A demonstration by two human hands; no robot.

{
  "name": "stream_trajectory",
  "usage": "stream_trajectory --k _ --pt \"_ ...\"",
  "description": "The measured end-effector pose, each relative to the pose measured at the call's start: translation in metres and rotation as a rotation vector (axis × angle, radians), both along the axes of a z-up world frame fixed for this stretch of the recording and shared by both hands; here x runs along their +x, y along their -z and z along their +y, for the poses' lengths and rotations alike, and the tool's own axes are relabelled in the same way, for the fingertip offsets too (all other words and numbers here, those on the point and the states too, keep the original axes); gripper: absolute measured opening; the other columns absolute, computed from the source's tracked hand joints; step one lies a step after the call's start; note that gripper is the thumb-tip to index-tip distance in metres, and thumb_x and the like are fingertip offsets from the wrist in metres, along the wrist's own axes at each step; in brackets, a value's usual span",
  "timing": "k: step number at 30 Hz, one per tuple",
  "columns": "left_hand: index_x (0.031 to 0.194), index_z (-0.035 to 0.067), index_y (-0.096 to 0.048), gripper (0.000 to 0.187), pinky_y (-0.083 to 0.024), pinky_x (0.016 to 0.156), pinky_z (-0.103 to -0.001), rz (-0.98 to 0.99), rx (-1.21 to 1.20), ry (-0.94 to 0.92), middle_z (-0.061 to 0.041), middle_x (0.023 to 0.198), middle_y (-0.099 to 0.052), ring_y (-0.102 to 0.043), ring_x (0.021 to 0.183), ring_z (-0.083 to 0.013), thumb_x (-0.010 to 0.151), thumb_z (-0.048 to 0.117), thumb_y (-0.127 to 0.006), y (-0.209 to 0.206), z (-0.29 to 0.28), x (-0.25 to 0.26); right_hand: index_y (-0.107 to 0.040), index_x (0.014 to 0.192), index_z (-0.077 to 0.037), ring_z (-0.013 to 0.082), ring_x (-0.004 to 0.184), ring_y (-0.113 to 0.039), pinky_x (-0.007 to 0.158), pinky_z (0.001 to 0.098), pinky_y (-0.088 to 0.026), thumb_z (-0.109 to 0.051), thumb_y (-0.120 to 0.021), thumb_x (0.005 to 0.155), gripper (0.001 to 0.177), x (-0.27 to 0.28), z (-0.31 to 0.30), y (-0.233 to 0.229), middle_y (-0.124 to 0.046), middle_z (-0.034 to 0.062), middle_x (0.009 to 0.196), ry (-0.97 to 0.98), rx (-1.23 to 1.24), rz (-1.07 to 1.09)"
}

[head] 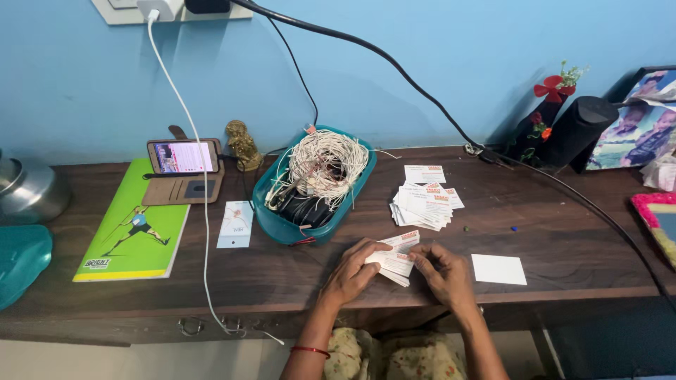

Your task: The person sits at a desk and organizes a stack of small white cards or papers. They separate, align, and stack the cards, then place them into a teal plastic container. Finally, they pick up two remote controls and place them on the desk.

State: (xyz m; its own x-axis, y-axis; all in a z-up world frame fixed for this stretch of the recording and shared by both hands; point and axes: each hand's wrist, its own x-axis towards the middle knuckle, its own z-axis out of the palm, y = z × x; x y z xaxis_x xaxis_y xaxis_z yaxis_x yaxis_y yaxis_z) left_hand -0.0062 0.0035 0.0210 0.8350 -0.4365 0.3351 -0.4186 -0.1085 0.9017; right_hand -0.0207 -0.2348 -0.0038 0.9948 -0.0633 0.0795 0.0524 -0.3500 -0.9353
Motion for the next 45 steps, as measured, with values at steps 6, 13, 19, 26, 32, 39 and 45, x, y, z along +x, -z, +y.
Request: stream_trajectory --k 6,13,19,26,32,39,45 --pt "0.125 0.003 -0.066 0.035 -0.053 0.087 -0.039 -0.148 0.015 -0.040 -0.016 0.114 -0.067 -0.067 0.103 -0.0296 0.093 0.014 -0.056 0.006 0.000 0.002 -0.054 0.138 0.001 0.0304 0.129 -0.051 0.107 0.0426 -0.041 -0.029 -0.087 0.070 0.082 -0.014 0.010 -0.033 -0.055 0.0191 0.141 -0.122 -0.191 -0.514" --pt "0.146 0.015 -0.048 0.053 -0.054 0.080 -0.038 0.176 0.029 -0.098 -0.011 0.119 -0.071 -0.068 0.089 -0.0237 0.096 0.028 -0.061 0.004 -0.006 -0.002 -0.054 0.129 0.004 0.0422 0.108 -0.060 0.089 0.0452 -0.049 -0.024 -0.087 0.073 0.070 -0.010 0.020 -0.006 -0.062 0.0257 0.121 -0.034 -0.360 -0.537" --pt "0.133 0.011 -0.054 0.049 -0.054 0.081 -0.038 0.073 0.065 -0.143 -0.011 0.114 -0.072 -0.069 0.100 -0.0228 0.088 0.015 -0.074 0.021 -0.009 0.000 -0.069 0.112 -0.004 0.0351 0.082 -0.070 0.071 0.0386 -0.055 -0.005 -0.074 0.086 0.026 -0.015 0.025 0.021 -0.070 0.0170 0.093 0.048 -0.256 -0.455" --pt "0.108 0.003 -0.064 0.018 -0.056 0.076 -0.037 -0.052 0.078 -0.139 -0.014 0.101 -0.068 -0.070 0.091 -0.0287 0.092 0.010 -0.070 0.032 -0.008 0.004 -0.067 0.110 -0.001 0.0305 0.085 -0.068 0.074 0.0385 -0.053 -0.011 -0.087 0.074 0.043 -0.013 0.025 -0.019 -0.068 0.0162 0.093 -0.015 -0.223 -0.375" --pt "0.106 0.003 -0.064 0.019 -0.056 0.074 -0.036 0.116 0.095 -0.138 -0.011 0.097 -0.068 -0.073 0.085 -0.0270 0.093 0.016 -0.070 0.029 -0.010 0.004 -0.070 0.118 -0.007 0.0251 0.101 -0.072 0.084 0.0365 -0.058 -0.017 -0.074 0.088 0.032 0.026 -0.024 -0.050 -0.073 0.0114 0.113 0.160 -0.251 -0.453" --pt "0.103 0.008 -0.068 0.020 -0.042 0.101 -0.045 -0.222 0.129 -0.216 -0.011 0.122 -0.066 -0.059 0.117 -0.0322 0.088 0.018 -0.075 0.033 -0.041 0.028 -0.066 0.125 -0.007 0.0333 0.115 -0.064 0.093 0.0411 -0.054 -0.022 -0.081 0.081 0.049 0.128 -0.077 -0.053 -0.067 0.0157 0.122 -0.168 -0.407 -0.177" --pt "0.103 0.009 -0.067 0.022 -0.022 0.107 -0.061 -0.140 0.320 -0.309 -0.010 0.154 -0.040 -0.033 0.141 -0.0356 0.086 0.019 -0.075 0.023 -0.087 0.054 -0.064 0.131 -0.008 0.0331 0.120 -0.065 0.102 0.0400 -0.051 -0.033 -0.091 0.070 0.071 0.192 -0.076 -0.053 -0.067 0.0178 0.129 -0.399 -0.728 0.093"
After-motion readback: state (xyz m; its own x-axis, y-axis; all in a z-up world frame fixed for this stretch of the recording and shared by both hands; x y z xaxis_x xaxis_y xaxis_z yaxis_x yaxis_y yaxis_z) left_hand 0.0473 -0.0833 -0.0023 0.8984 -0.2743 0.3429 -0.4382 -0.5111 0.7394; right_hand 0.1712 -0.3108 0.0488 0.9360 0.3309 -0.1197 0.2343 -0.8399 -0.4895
